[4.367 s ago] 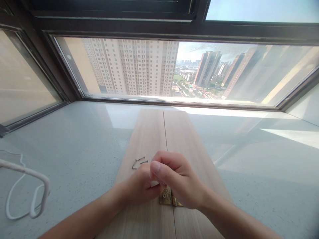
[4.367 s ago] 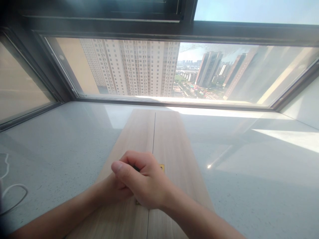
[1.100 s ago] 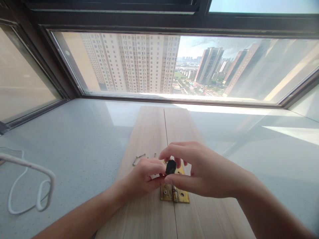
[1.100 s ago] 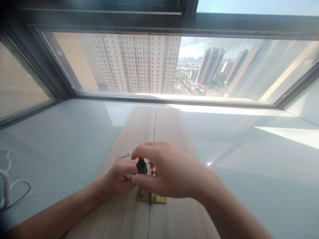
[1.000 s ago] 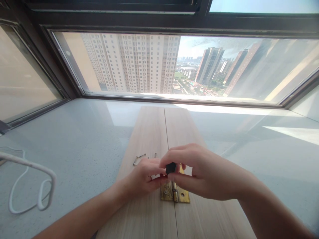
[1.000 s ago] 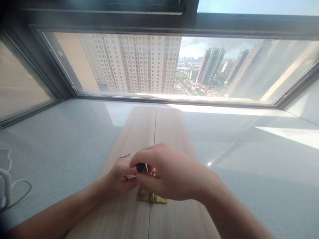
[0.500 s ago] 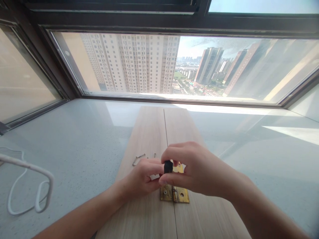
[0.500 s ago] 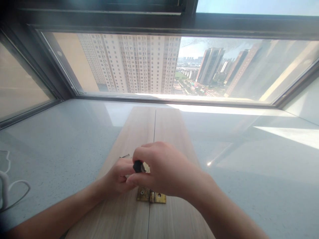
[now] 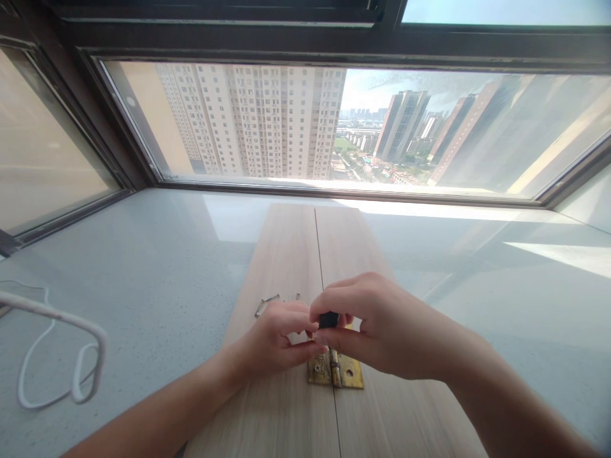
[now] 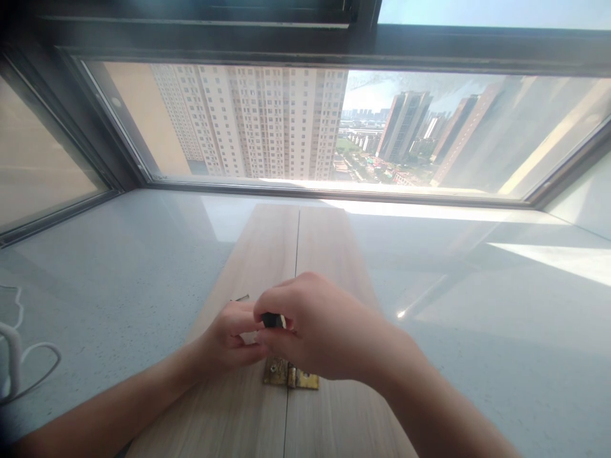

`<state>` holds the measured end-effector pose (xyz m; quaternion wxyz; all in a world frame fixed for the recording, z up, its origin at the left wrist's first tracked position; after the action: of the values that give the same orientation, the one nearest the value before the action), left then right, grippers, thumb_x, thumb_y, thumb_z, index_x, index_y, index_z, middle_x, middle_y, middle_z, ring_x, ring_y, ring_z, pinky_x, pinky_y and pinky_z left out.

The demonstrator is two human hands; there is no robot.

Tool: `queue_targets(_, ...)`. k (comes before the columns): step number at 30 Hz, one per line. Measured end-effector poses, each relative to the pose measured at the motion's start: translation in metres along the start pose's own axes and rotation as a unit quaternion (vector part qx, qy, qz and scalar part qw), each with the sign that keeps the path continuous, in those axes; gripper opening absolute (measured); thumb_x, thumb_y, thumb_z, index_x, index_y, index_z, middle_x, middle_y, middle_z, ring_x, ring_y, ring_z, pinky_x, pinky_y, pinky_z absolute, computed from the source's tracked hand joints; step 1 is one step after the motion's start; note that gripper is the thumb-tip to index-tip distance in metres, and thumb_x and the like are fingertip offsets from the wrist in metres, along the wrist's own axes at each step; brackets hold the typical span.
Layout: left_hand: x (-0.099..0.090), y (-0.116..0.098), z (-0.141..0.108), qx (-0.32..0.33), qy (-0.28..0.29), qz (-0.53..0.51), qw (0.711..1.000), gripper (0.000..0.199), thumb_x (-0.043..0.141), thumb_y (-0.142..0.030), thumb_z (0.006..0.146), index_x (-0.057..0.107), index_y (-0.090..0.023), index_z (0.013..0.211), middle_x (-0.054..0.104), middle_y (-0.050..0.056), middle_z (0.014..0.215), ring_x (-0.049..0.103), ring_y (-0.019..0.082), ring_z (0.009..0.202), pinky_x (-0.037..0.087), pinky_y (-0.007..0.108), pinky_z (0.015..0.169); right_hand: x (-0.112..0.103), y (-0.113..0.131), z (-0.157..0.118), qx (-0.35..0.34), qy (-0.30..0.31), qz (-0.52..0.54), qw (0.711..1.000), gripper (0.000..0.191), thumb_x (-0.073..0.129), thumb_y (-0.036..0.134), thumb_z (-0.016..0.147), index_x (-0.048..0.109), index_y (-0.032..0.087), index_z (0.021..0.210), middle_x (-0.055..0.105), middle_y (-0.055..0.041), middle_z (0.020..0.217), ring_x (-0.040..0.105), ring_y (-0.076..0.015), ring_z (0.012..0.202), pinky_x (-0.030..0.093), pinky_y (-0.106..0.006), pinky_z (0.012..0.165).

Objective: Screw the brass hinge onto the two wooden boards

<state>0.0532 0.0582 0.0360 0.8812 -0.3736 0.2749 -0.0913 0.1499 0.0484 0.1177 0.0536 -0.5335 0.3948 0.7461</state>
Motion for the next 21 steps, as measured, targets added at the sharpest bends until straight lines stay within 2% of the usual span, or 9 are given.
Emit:
queue_targets(5,0.004,-0.002,-0.001,0.050,-0.002,0.001,0.999,0.011,0.058,-0.010,0.081,0.063,-0.016,0.072,0.063,0.001,0.065,0.063,0.014,0.068,0.049,0.022,0.064,0.002,0.004,0.007,0.002,-0.002,-0.024,1.000,0.007,0.066,0.015,0.083,0.068,0.013,0.077,0.057,0.0024,0.065,0.047,-0.0104,0.059,0.031,-0.025,0.054)
queue_targets(8,0.005,-0.002,-0.002,0.050,0.000,0.007,0.999,0.012,0.056,-0.008,0.078,0.062,-0.016,0.072,0.061,0.001,0.064,0.064,0.015,0.071,0.049,0.022,0.065,0.003,0.003,0.007,0.012,-0.004,-0.031,0.999,0.005,0.067,0.017,0.084,0.070,0.013,0.082,0.060,0.0014,0.067,0.050,-0.0117,0.061,0.032,-0.025,0.055)
queue_targets(11,0.004,-0.003,-0.001,0.044,0.009,0.004,0.999,0.011,0.056,-0.009,0.079,0.063,-0.015,0.073,0.065,0.004,0.069,0.064,0.015,0.073,0.050,0.022,0.067,0.000,0.004,0.005,0.014,-0.009,-0.017,1.000,0.005,0.066,0.016,0.082,0.070,0.015,0.085,0.063,0.0014,0.069,0.052,-0.0123,0.061,0.034,-0.025,0.056)
queue_targets(16,0.003,-0.010,0.002,0.044,0.016,0.015,0.999,0.013,0.054,-0.007,0.079,0.063,-0.016,0.080,0.072,0.007,0.087,0.065,0.016,0.079,0.051,0.024,0.072,-0.001,0.010,0.001,-0.019,0.019,0.031,0.999,0.024,0.059,0.006,0.081,0.069,0.018,0.100,0.067,0.0010,0.078,0.056,-0.0128,0.067,0.038,-0.025,0.061)
queue_targets(21,0.004,-0.012,0.004,0.051,0.027,0.017,0.998,0.015,0.053,-0.006,0.078,0.064,-0.016,0.081,0.072,0.007,0.089,0.065,0.016,0.079,0.051,0.025,0.071,0.000,0.006,0.000,-0.006,0.020,0.019,1.000,0.022,0.056,0.005,0.081,0.069,0.016,0.095,0.065,0.0010,0.074,0.053,-0.0122,0.063,0.036,-0.025,0.058)
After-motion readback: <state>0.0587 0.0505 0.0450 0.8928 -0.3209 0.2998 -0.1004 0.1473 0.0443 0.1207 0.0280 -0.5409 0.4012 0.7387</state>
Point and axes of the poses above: each hand's wrist, its own z-axis towards the middle knuckle, its own x-axis out of the palm, y = z × x, the point moved 7 cm from there along z, towards the middle knuckle
